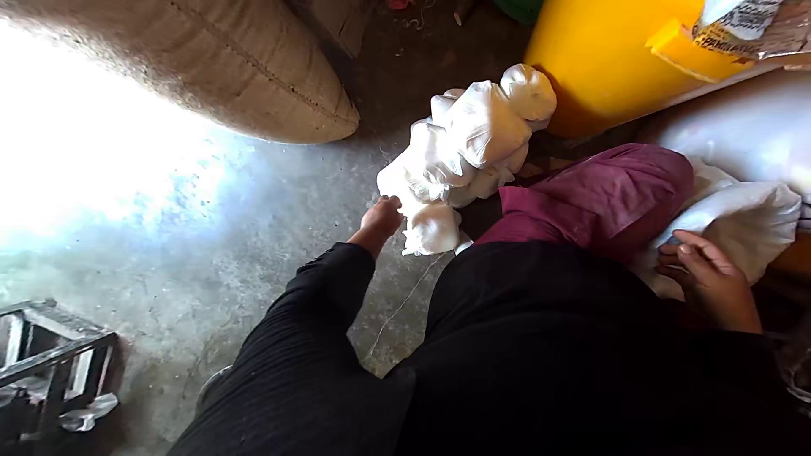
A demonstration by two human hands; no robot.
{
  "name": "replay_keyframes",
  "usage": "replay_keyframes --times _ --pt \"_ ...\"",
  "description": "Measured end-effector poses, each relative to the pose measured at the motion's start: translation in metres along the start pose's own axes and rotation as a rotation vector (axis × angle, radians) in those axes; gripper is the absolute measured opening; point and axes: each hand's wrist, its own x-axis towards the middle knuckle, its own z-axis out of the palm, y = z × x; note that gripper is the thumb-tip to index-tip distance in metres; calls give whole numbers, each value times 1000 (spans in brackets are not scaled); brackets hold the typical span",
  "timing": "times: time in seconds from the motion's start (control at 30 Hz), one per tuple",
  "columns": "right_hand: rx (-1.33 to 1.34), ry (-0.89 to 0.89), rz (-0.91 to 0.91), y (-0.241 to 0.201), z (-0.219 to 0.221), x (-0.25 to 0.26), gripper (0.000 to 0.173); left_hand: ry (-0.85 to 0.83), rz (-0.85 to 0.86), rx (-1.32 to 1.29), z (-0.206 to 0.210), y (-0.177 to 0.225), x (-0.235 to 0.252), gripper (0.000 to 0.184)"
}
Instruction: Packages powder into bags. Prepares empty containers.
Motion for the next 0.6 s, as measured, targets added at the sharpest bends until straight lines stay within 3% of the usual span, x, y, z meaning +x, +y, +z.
replay_keyframes --times 0.13,0.23,0.43,0.6 --pt "52 9 -30 10 -1 -3 38 -159 -115 240 -22 -1 -12 35" --pt "63 21 -54 8 1 -8 38 -214 23 248 -56 40 -29 40" --pt "-1 157 -178 18 0 -14 36 -21 692 84 -122 199 -90 31" --pt "82 336 -109 49 -9 -16 32 210 1371 3 -134 315 -128 26"
